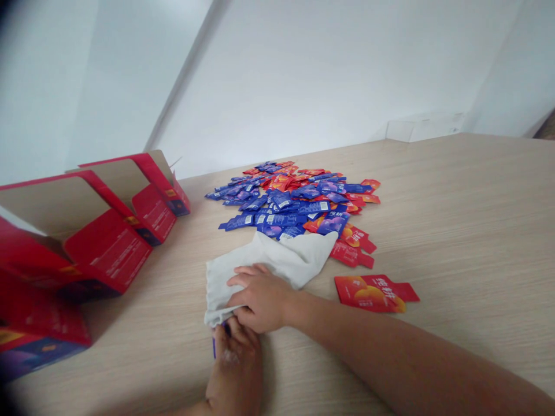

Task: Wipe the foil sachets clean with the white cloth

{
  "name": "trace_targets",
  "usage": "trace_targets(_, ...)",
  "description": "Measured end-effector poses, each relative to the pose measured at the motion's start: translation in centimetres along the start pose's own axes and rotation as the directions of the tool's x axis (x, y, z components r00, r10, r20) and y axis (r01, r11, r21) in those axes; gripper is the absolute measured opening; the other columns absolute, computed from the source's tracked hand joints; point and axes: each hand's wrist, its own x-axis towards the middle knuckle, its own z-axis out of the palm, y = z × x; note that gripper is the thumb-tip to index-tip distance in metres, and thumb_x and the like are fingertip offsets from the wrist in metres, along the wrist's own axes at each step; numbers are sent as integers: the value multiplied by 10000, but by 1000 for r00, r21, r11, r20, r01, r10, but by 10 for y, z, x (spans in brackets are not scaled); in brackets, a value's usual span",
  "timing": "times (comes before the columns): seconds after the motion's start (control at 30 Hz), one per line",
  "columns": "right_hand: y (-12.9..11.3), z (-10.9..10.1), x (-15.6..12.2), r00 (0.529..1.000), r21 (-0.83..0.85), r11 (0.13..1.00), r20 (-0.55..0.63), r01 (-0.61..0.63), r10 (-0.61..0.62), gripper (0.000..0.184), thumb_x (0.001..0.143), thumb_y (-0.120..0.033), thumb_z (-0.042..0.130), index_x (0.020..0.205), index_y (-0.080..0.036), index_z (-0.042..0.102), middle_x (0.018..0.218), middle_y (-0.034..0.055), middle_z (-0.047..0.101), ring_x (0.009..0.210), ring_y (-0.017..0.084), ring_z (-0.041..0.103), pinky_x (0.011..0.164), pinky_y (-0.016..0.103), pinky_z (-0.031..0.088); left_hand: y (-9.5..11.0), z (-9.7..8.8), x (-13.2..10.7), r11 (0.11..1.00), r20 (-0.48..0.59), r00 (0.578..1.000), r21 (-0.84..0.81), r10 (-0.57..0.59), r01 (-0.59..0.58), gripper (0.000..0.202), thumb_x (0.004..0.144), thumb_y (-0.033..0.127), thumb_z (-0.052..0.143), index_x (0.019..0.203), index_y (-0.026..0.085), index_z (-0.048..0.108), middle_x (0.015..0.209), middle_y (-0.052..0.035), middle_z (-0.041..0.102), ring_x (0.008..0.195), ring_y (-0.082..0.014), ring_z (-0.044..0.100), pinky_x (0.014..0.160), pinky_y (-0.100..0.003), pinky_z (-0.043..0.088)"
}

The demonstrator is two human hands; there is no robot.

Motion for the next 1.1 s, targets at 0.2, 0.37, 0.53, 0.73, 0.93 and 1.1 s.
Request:
trace_targets(0.2, -1, 1, 2, 986, -36, 985, -18, -169, 168, 282, 879, -271, 491, 1060, -244, 706, 1323, 75, 552, 1336, 288, 345, 1058, 502, 272, -1, 8, -2, 999, -30, 998, 10, 51, -51, 366, 797, 50, 419, 1046, 31, 687, 1053, -232, 705, 918, -282, 685, 946, -479, 470)
trace_targets(0.37, -1, -2, 1, 995, -9, 995, 15, -97, 97, 302, 887, -279, 487, 1112, -272, 688, 1345, 71, 537, 1342, 282, 342, 1054, 499, 281, -2, 2, 0, 998, 7, 999, 31, 49, -49, 369, 796, 54, 419, 1048, 41, 688, 1060, -216, 708, 897, -269, 693, 942, -463, 474)
trace_targets(0.53, -2, -3, 0, 1000, 28, 1000, 22, -7, 6, 284, 879, -275, 499, 1078, -268, 701, 1345, 61, 538, 1342, 272, 349, 1063, 483, 280, -5, -7, 3, 997, 58, 997, 55, 47, -50, 397, 802, 54, 409, 1110, 30, 659, 1061, -212, 710, 936, -272, 686, 938, -443, 479)
trace_targets(0.73, -3, -1, 2, 995, -1, 995, 0, -96, 96, 283, 895, -280, 484, 1070, -246, 704, 1333, 79, 547, 1334, 281, 357, 1061, 489, 287, -4, -4, 3, 995, 21, 998, 77, 58, -59, 377, 783, 69, 429, 1055, -5, 679, 1026, -258, 703, 930, -321, 686, 915, -469, 501)
trace_targets(0.93, -2, -1, 1, 987, -13, 987, 5, -159, 159, 302, 901, -287, 485, 1131, -260, 680, 1340, 76, 541, 1336, 280, 353, 1058, 496, 291, -4, -2, 1, 993, 8, 997, 86, 75, -75, 368, 787, 74, 421, 1026, 5, 692, 1025, -252, 706, 918, -315, 690, 915, -476, 502)
trace_targets(1.1, -1, -3, 1, 999, 37, 998, 30, -42, 41, 297, 899, -281, 483, 1115, -275, 687, 1349, 54, 536, 1338, 259, 358, 1070, 465, 285, -4, -3, 2, 995, 1, 998, 85, 56, -56, 382, 798, 68, 408, 1061, 12, 680, 1013, -230, 715, 920, -295, 690, 928, -457, 492)
